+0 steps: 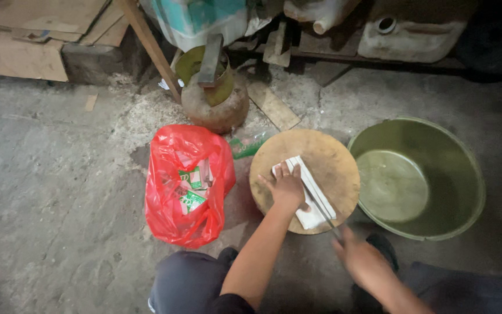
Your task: The person sharpens a knife on a whetstone, then unpacks two blocks of tofu from a red plastic bag. They slice each block into strips and then into small cubes on a round wooden cutting board, transferring the cubes into a green basin.
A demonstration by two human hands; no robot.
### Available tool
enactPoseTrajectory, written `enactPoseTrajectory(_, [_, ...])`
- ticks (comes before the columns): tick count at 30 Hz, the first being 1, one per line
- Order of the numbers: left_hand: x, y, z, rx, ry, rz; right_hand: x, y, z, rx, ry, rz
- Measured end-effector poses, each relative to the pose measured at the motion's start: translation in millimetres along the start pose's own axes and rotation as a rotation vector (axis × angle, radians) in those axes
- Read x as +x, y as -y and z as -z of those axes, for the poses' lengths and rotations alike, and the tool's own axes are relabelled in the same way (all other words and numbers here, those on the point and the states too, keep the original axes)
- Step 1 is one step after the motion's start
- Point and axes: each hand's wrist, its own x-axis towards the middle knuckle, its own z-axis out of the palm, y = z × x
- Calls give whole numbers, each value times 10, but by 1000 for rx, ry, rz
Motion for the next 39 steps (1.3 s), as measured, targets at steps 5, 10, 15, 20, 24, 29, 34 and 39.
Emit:
enactPoseTrajectory(5, [40, -53, -48, 64, 50, 9, -906, -914, -37, 104, 217, -249])
enactPoseTrajectory(10, [10, 190, -108, -19, 11, -76, -1207, -653, 440, 330, 170, -400])
enactPoseTrajectory(15, [-55, 263, -195, 16, 16, -99, -658, 39, 480, 290, 37, -220])
enactPoseTrajectory(20, [-91, 207, -104, 35, 5, -74, 1, 406, 94, 184, -153, 101])
enactPoseTrajectory(24, [-108, 180, -78, 55, 22, -74, 29, 438, -16, 92, 17, -32])
enactPoseTrajectory(29, [-97, 178, -47, 62, 11, -90, 162, 571, -31, 3, -65, -13])
enactPoseTrajectory(34, [-137, 212, -103, 0, -74, -88, 435, 501, -183, 13, -69, -2])
enactPoseTrajectory(39, [-51, 176, -143, 40, 23, -63, -409, -498, -472, -18, 74, -61])
